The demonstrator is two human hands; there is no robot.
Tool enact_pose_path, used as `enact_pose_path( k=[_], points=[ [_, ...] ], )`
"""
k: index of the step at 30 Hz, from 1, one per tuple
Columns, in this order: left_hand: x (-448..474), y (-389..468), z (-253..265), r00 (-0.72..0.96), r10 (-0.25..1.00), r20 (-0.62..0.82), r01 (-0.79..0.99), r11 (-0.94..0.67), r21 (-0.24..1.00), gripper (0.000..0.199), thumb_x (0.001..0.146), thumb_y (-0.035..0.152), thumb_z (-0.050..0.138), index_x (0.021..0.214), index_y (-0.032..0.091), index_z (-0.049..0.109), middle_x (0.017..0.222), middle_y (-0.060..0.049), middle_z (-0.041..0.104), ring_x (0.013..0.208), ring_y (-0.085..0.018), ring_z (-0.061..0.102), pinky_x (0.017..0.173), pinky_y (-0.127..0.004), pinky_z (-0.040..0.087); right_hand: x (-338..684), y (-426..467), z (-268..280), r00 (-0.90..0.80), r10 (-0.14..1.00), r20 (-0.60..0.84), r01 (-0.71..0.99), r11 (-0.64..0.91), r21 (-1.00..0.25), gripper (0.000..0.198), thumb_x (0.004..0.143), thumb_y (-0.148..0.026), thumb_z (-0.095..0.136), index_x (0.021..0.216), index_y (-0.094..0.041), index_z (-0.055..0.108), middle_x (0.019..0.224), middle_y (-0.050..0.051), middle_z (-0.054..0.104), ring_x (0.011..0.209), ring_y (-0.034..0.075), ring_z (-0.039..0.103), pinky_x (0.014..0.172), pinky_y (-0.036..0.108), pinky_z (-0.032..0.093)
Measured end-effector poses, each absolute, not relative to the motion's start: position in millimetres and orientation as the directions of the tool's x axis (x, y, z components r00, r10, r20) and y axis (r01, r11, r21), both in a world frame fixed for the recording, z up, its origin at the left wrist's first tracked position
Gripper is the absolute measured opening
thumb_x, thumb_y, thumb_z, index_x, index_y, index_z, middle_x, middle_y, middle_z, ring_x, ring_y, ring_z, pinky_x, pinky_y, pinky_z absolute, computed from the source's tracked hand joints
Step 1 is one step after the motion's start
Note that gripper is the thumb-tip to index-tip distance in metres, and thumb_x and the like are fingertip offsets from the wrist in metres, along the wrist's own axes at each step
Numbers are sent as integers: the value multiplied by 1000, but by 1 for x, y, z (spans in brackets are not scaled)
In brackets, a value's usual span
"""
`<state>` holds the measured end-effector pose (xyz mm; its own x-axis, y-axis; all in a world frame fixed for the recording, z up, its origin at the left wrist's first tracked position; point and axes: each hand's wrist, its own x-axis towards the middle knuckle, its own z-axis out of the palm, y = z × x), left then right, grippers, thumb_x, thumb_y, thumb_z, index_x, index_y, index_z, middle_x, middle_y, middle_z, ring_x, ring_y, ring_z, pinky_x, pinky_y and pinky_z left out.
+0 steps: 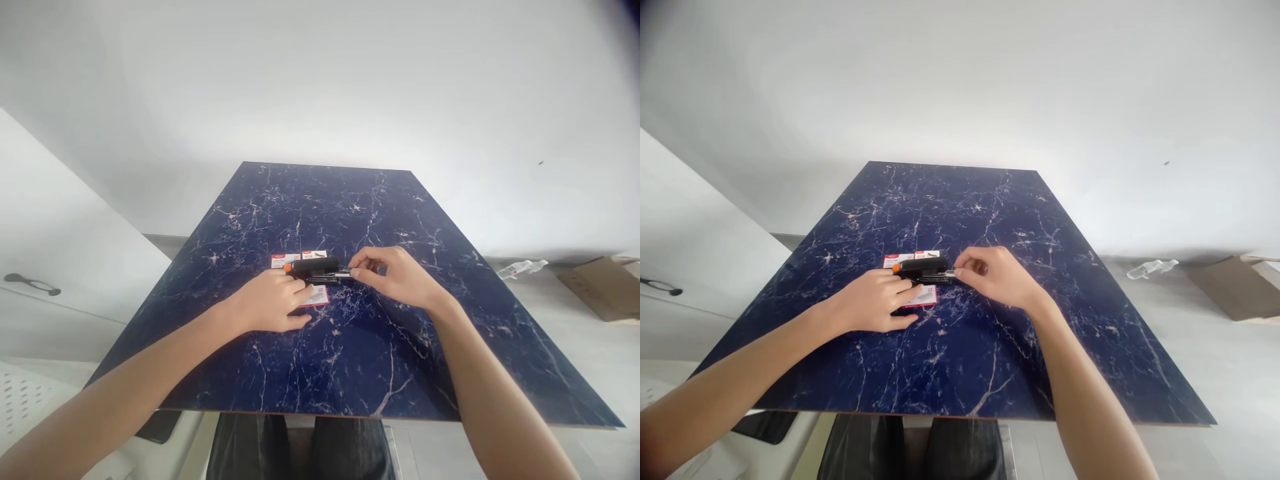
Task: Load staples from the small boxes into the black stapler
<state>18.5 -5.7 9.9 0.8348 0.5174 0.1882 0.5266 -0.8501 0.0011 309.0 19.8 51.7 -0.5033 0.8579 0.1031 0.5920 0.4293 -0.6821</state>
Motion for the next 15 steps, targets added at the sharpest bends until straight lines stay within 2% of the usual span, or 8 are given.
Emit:
enact_pose_path(
  k=[2,4,6,7,9,11,13,15],
  points=[
    [21,-7,7,837,512,193,524,-852,-12,34,95,41,57,115,18,72,93,-10,72,80,-25,70,73,-38,56,309,18,51,-607,793,-54,576,392,-717,25,91,-44,64,105,-27,75,86,3,77,71,20,70,65,30,53],
    [21,-7,5,842,497,208,512,-859,-20,32,96,37,57,119,20,71,114,-14,71,94,-28,71,77,-39,57,308,15,49,-682,699,-215,585,345,-734,35,87,-44,70,118,-28,73,88,3,79,72,21,72,62,29,52],
    [21,-7,1,853,462,242,472,-881,19,30,98,34,56,121,21,70,125,-14,69,102,-28,70,81,-40,59,303,11,45,-705,648,-288,600,329,-729,47,81,-41,77,126,-29,70,85,2,79,69,22,72,58,29,50],
    [22,-8,-1,855,444,268,446,-893,56,29,100,32,55,122,21,70,125,-13,70,103,-28,70,83,-41,59,299,9,43,-711,645,-280,597,342,-726,48,78,-39,80,125,-29,70,83,1,79,68,22,72,57,28,49],
    [24,-9,-4,832,431,349,405,-902,149,27,101,31,55,121,23,70,121,-10,73,104,-26,71,88,-41,60,290,6,40,-724,661,-197,563,402,-723,39,76,-34,81,114,-29,73,84,0,78,69,20,70,58,28,47],
    [26,-11,-4,748,481,458,398,-877,270,28,99,32,60,125,26,68,124,-9,72,111,-26,69,96,-44,58,283,4,39,-718,691,-88,529,459,-713,26,78,-32,79,103,-28,74,87,0,77,69,19,68,59,27,46],
    [27,-13,0,607,600,521,383,-795,470,39,95,34,65,134,28,62,133,-9,67,120,-28,65,100,-46,57,280,4,39,-669,743,-13,536,471,-701,21,81,-32,76,101,-26,73,86,0,76,66,16,65,58,27,43],
    [26,-13,6,514,734,444,280,-632,722,48,97,36,62,143,30,54,140,-11,63,120,-27,64,94,-44,61,279,5,42,-599,801,25,559,440,-702,25,83,-34,75,106,-26,72,85,0,75,63,15,63,56,26,41]
  ],
)
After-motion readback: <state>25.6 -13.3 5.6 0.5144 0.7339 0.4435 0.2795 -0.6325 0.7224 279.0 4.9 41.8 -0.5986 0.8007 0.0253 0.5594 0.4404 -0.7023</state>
